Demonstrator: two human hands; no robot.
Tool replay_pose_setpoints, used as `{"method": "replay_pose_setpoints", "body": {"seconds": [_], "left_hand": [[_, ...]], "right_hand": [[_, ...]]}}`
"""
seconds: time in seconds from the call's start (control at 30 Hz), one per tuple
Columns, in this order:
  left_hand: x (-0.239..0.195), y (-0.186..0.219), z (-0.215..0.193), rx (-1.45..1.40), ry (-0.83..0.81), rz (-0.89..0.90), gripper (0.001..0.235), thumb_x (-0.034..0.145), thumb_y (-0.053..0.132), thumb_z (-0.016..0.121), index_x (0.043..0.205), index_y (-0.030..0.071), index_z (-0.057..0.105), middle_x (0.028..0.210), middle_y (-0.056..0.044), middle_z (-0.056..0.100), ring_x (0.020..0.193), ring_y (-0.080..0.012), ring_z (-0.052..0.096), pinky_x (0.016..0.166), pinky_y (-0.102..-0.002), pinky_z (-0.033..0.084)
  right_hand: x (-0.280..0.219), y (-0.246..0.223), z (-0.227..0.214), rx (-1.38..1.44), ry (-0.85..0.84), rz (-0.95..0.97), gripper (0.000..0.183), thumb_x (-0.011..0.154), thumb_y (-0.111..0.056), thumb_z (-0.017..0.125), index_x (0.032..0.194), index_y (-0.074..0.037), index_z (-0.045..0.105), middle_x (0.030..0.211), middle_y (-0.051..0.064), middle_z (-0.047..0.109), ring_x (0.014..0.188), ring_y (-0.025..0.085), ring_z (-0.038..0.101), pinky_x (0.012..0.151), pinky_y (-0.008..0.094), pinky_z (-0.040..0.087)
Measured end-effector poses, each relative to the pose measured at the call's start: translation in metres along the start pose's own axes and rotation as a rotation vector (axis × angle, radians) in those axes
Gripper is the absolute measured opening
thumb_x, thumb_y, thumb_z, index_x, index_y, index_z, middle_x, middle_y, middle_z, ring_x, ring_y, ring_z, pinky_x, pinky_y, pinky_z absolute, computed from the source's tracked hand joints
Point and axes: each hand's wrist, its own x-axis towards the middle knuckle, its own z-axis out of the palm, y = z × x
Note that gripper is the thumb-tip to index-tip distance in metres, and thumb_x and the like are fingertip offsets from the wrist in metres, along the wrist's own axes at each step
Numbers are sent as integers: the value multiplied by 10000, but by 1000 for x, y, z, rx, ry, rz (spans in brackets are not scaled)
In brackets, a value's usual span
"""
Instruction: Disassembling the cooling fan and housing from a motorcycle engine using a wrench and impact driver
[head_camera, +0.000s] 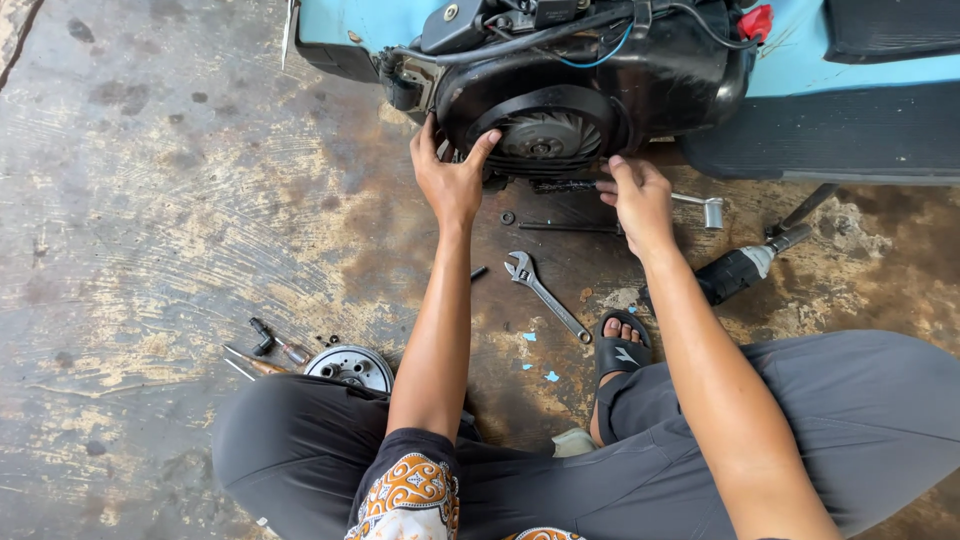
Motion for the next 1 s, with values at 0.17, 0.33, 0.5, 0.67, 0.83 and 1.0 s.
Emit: {"method": "replay_pose_setpoints", "body": {"seconds": [0.17,0.33,0.5,0.67,0.83,1.0], "left_hand": [[0,5,0,16,27,14,1015,614,346,1063,1406,-34,554,1318,-199,542,1182,-423,645,978,-433,618],[-1,8,1,-18,34,21,1035,597,332,1059,1392,-83,543,1310,-255,529,1174,-462,637,974,-455,613],[-1,46,-9,210,-24,25,931,670,406,941,1367,-66,543,1278,-180,581,1104,-312,678,979,-405,581],[4,44,-11,214,16,42,975,613,403,976,1377,-7,529,1186,-156,640,1060,-298,692,953,-405,580],[3,42,-16,61,-44,3,928,627,345,972,1393,93,513,1292,-122,593,1146,-293,672,962,-416,636],[8,43,-19,104,-27,36,933,606,392,976,1361,67,534,1232,-125,628,1105,-298,682,959,-408,596]], "right_hand": [[-4,-11,-3,-73,-13,-41,361,1050,-291,651,1133,60,657,1103,234,718,891,266,767,727,322,653],[-7,-93,3,-452,329,-1058,162,995,-175,839,929,-82,724,721,75,653,615,287,642,567,341,505],[-14,-222,48,-587,-202,-1325,160,924,103,753,1079,77,721,1042,174,631,951,339,558,860,417,465],[32,-228,77,-849,-336,-1353,177,940,-60,797,1103,7,804,1034,160,774,847,364,686,815,446,522],[42,-231,81,-1094,-383,-1291,159,962,-91,803,1100,-14,818,922,147,762,649,345,650,614,414,530],[48,-231,83,-1190,-381,-1288,148,970,-90,794,1104,-32,813,936,142,763,660,347,661,606,425,539]]}}
